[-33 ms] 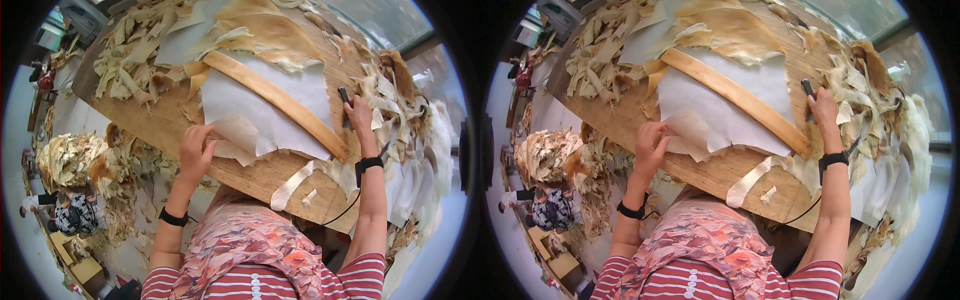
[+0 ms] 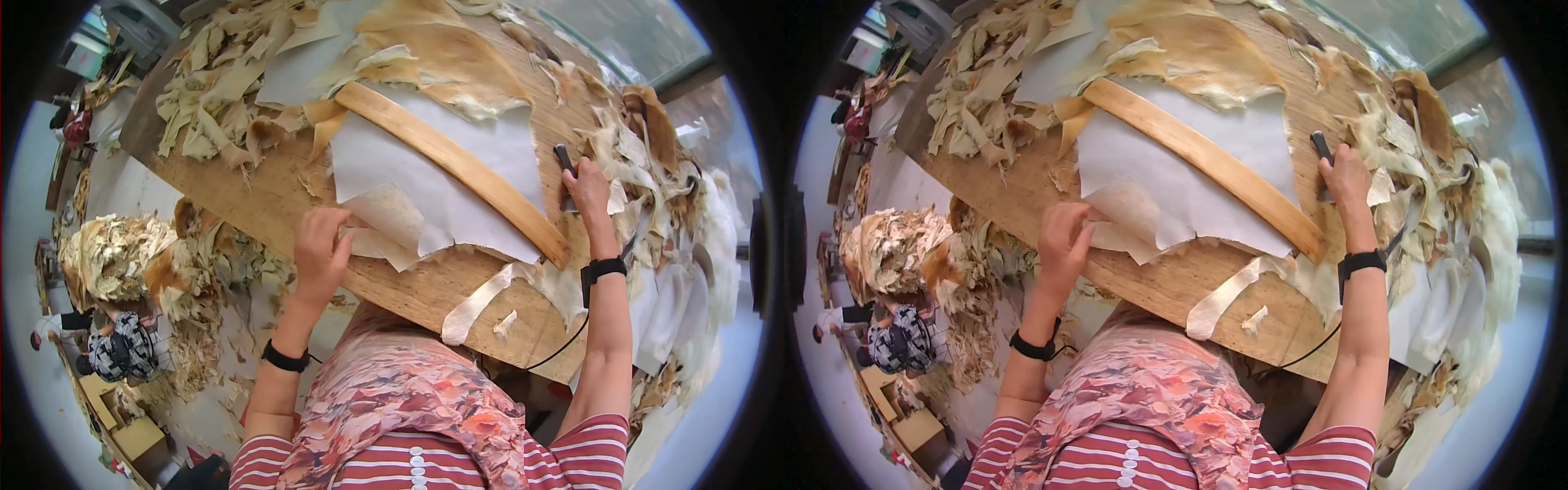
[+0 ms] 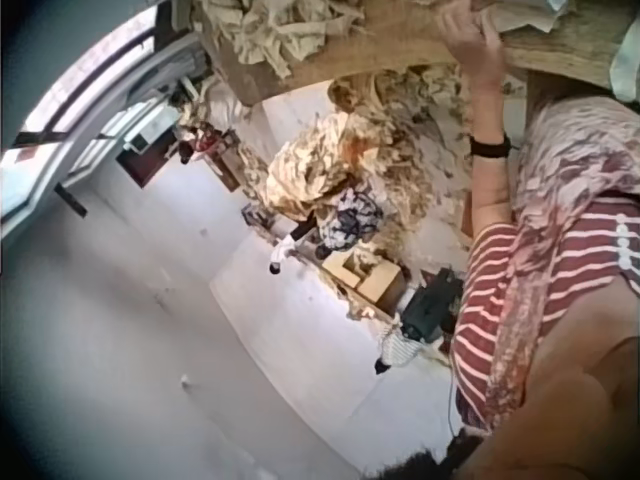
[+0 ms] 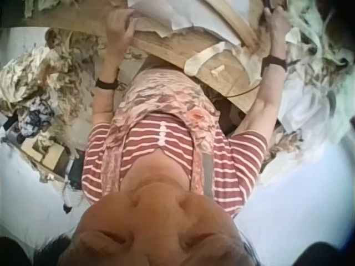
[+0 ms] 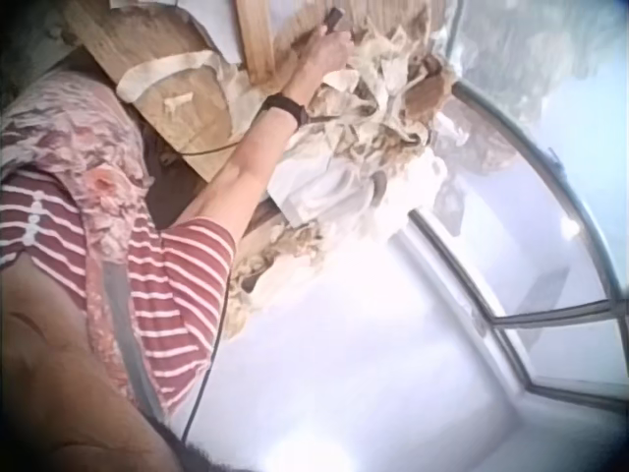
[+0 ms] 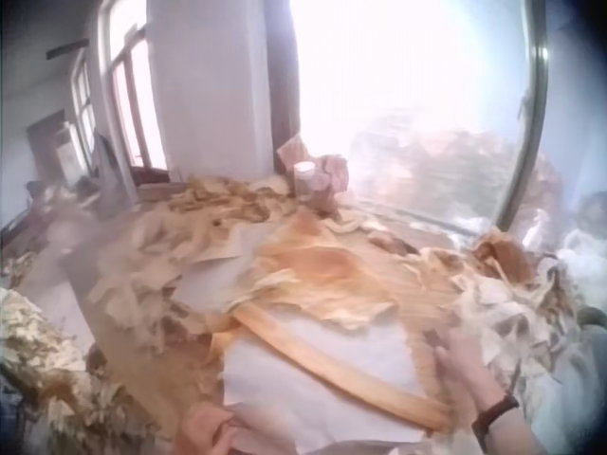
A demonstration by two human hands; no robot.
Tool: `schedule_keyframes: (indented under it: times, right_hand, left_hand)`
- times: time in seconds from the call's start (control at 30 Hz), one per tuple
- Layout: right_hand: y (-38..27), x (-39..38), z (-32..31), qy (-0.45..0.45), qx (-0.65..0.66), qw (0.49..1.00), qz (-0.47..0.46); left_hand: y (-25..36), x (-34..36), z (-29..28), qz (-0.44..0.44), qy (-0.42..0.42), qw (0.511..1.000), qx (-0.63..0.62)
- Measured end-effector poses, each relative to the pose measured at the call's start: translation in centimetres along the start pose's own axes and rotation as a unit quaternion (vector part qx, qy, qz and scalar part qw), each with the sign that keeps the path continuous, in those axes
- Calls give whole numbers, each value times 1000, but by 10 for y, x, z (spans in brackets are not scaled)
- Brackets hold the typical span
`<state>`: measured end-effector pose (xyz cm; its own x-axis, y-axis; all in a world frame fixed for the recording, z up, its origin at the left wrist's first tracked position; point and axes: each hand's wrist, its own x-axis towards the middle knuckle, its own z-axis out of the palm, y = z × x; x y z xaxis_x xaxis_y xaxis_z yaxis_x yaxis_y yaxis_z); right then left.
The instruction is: The person scrapes the underside of leather pieces using a specialized bladed tool on a wooden block, then sorts through a large pile of scrap leather and fur pieces on a table.
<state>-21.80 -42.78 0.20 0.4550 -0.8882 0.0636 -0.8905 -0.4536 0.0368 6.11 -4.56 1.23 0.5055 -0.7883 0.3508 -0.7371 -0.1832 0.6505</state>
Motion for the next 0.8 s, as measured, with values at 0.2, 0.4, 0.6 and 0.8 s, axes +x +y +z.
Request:
schedule_keyframes:
  times: [0.2,0.4,0.6,0.8]
  right_hand:
    - [-18,8,-42,29,-95,993,-58]
    - [-107,-35,-92,-175,298,932,-110]
    - [-184,-109,-68,-575,575,559,-161]
    - [-200,-99,-60,-506,790,343,47]
  left_hand:
    - [35,-47,22,85,11,989,125]
    - [44,-63,47,129,10,976,175]
    - [50,-62,54,147,2,958,245]
    - [51,-69,57,116,33,961,247]
